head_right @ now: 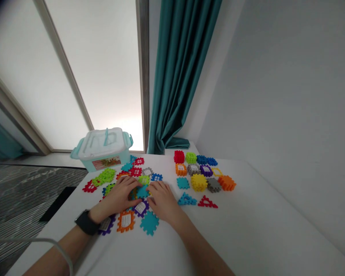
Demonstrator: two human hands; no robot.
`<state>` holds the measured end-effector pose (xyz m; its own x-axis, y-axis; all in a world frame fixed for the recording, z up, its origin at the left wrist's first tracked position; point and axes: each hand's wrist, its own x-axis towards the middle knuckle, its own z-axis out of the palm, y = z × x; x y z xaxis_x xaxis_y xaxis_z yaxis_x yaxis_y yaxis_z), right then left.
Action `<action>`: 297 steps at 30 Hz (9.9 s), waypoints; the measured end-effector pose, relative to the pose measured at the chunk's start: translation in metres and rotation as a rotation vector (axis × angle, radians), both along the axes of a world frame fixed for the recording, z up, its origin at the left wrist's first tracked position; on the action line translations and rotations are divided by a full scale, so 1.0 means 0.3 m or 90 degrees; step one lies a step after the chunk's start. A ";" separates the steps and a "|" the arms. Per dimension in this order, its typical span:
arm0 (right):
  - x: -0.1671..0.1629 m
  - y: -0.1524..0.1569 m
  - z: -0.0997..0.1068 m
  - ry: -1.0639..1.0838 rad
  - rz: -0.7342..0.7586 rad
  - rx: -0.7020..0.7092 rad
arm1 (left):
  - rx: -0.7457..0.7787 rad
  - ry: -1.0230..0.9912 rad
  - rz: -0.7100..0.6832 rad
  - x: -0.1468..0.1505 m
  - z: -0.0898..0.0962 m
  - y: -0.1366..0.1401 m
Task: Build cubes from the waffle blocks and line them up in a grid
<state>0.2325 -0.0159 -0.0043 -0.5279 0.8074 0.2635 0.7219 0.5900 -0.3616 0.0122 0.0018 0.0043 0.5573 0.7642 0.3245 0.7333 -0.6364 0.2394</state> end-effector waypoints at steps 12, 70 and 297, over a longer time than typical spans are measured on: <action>0.010 -0.023 -0.032 0.081 -0.013 -0.005 | 0.004 -0.033 -0.001 -0.006 -0.019 0.011; 0.089 -0.001 0.006 0.139 0.030 0.023 | 0.055 -0.100 -0.053 -0.020 -0.009 -0.004; 0.484 -0.025 0.049 0.339 -0.230 0.243 | -0.033 -0.029 0.001 0.510 -0.087 0.172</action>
